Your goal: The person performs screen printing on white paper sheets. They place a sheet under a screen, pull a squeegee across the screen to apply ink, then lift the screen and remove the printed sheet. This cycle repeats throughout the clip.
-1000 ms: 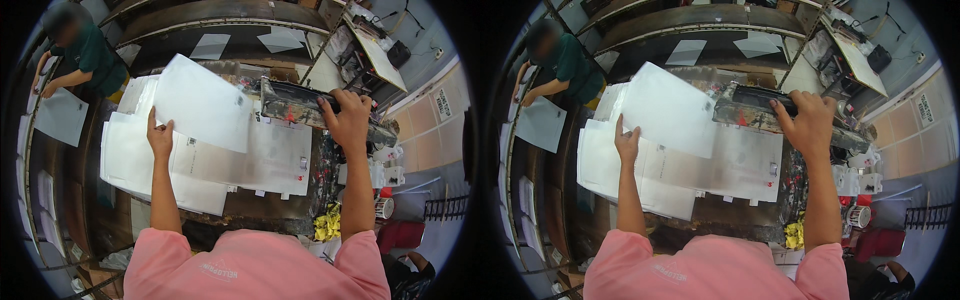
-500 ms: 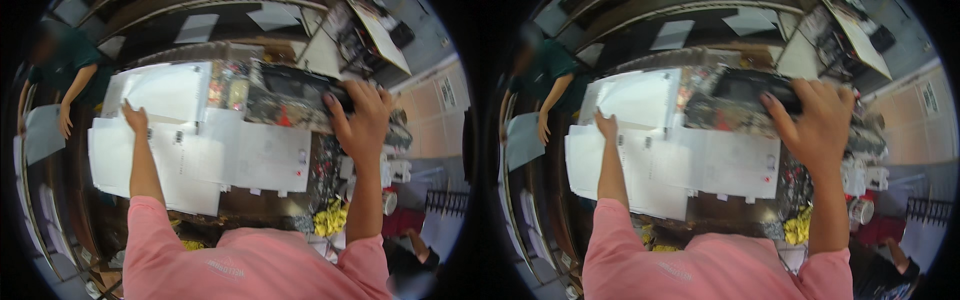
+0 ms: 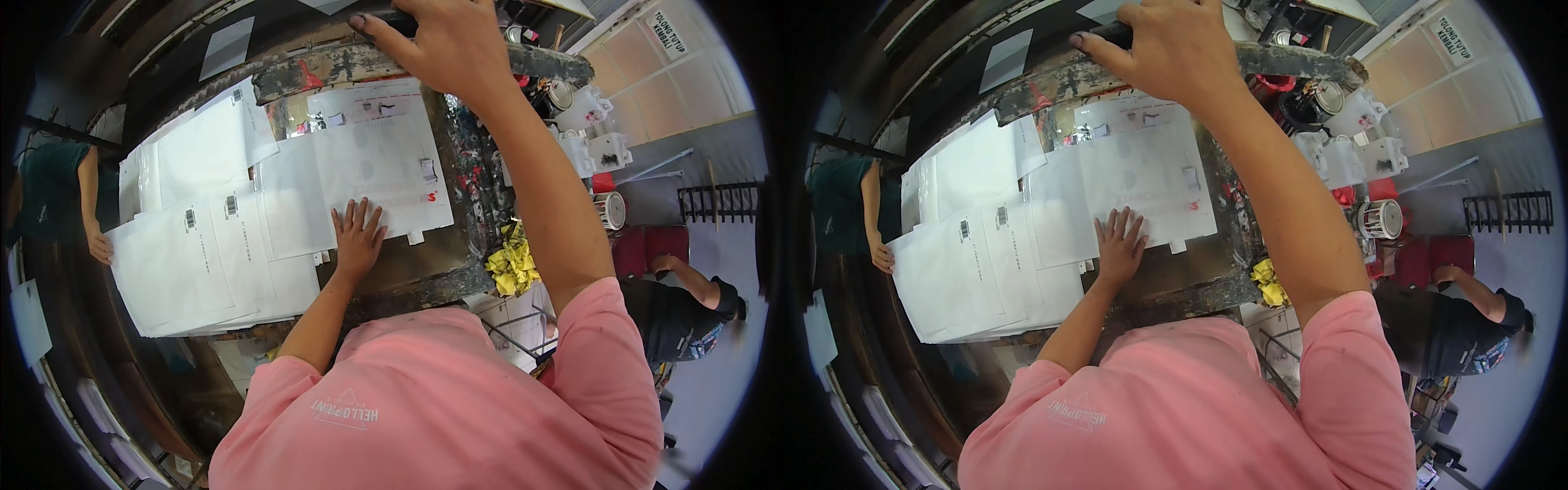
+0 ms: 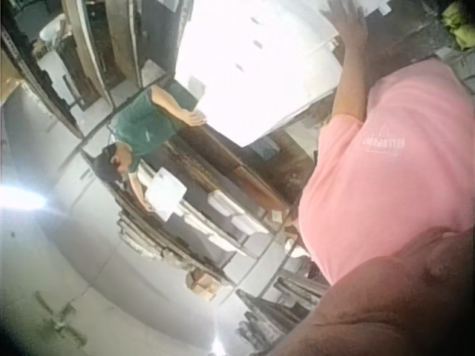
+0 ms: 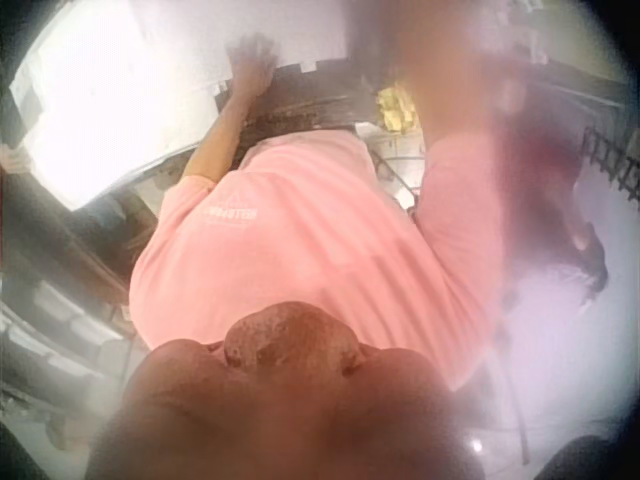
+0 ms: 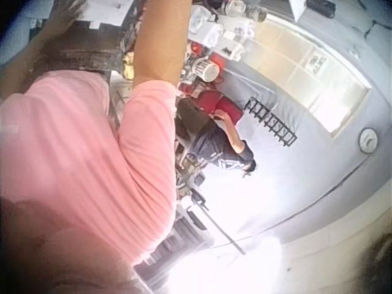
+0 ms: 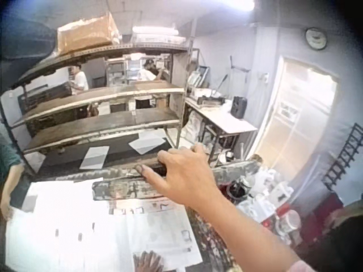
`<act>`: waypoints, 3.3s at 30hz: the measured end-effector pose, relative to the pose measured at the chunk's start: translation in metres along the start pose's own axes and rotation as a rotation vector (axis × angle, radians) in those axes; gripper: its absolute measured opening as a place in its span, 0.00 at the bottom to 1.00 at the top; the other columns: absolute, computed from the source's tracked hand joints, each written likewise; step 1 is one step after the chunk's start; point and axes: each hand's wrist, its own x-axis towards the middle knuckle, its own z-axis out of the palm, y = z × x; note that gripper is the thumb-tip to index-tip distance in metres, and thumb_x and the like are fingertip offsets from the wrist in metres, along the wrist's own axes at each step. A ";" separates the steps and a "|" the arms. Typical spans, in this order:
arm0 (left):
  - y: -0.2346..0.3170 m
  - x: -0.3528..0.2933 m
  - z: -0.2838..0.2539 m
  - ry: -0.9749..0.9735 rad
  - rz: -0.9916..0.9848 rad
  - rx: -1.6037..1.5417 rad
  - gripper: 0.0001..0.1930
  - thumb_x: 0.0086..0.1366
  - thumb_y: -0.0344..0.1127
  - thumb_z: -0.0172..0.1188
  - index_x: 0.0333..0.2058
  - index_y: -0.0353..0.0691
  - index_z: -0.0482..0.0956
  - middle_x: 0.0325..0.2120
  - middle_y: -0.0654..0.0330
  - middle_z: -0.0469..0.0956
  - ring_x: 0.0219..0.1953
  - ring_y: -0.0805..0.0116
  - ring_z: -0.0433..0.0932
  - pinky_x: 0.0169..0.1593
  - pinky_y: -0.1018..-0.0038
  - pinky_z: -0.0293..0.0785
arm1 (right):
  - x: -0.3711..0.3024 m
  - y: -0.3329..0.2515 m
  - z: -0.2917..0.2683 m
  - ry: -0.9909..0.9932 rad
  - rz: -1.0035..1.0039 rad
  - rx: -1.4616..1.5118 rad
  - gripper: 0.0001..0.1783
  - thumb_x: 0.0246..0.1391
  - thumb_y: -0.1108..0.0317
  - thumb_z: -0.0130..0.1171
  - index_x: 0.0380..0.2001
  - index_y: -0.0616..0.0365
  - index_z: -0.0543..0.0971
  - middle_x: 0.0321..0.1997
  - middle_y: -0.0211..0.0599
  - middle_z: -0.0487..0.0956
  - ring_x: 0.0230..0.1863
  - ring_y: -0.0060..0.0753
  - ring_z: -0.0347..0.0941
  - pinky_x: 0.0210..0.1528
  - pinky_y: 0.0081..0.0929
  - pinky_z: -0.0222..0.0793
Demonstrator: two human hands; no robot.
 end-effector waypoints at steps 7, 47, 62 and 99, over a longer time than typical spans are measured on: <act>0.031 0.017 0.021 -0.120 -0.037 0.034 0.36 0.79 0.55 0.51 0.77 0.43 0.62 0.81 0.47 0.51 0.82 0.38 0.44 0.78 0.29 0.31 | -0.015 0.006 0.015 0.128 -0.045 -0.046 0.34 0.60 0.31 0.62 0.28 0.54 0.89 0.24 0.36 0.83 0.30 0.37 0.79 0.49 0.43 0.59; 0.057 0.048 -0.120 0.227 -0.249 -1.172 0.41 0.81 0.61 0.46 0.77 0.33 0.57 0.77 0.43 0.57 0.78 0.42 0.59 0.80 0.47 0.51 | -0.068 -0.023 0.009 -0.118 0.023 -0.090 0.42 0.65 0.35 0.58 0.63 0.63 0.76 0.39 0.43 0.83 0.41 0.44 0.77 0.52 0.48 0.60; 0.049 -0.038 -0.072 0.199 -1.344 -1.765 0.46 0.76 0.75 0.46 0.62 0.29 0.68 0.54 0.41 0.79 0.58 0.51 0.81 0.64 0.53 0.80 | -0.160 0.065 0.217 -0.418 0.128 0.174 0.22 0.54 0.77 0.62 0.53 0.54 0.82 0.51 0.38 0.84 0.58 0.46 0.77 0.65 0.54 0.60; 0.031 -0.041 -0.035 0.111 -1.482 -1.873 0.76 0.63 0.84 0.54 0.75 0.24 0.17 0.75 0.26 0.48 0.75 0.38 0.61 0.77 0.53 0.64 | -0.317 -0.037 0.145 -0.610 0.087 0.065 0.26 0.54 0.72 0.65 0.58 0.51 0.78 0.56 0.36 0.80 0.60 0.42 0.74 0.70 0.62 0.58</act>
